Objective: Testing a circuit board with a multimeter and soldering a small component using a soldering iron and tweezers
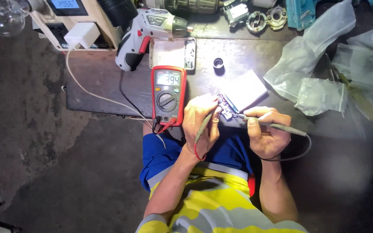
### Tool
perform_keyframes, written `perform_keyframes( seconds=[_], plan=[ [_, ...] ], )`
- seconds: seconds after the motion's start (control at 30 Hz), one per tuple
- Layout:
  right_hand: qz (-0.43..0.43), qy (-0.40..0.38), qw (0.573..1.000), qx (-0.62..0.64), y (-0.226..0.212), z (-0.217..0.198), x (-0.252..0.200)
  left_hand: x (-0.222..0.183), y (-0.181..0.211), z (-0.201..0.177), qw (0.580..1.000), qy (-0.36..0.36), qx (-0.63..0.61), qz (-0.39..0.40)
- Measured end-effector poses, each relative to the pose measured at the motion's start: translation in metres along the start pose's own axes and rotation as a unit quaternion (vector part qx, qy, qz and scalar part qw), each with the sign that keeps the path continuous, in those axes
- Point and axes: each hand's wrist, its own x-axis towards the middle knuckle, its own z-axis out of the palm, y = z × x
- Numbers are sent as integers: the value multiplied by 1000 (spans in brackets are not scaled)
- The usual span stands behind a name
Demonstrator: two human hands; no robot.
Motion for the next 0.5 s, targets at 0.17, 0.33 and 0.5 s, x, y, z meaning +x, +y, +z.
perform_keyframes(
  seconds=[0.17,0.33,0.5],
  plan=[
    [-5,-9,1000,0,1,-2,0,0,1,0,1000,0,-2,-2],
    [-6,-11,1000,0,1,-2,1,2,2,1,1000,-1,-5,-3],
    [-14,-16,1000,6,2,-3,1,0,1,1,1000,-2,-7,-4]
  ],
)
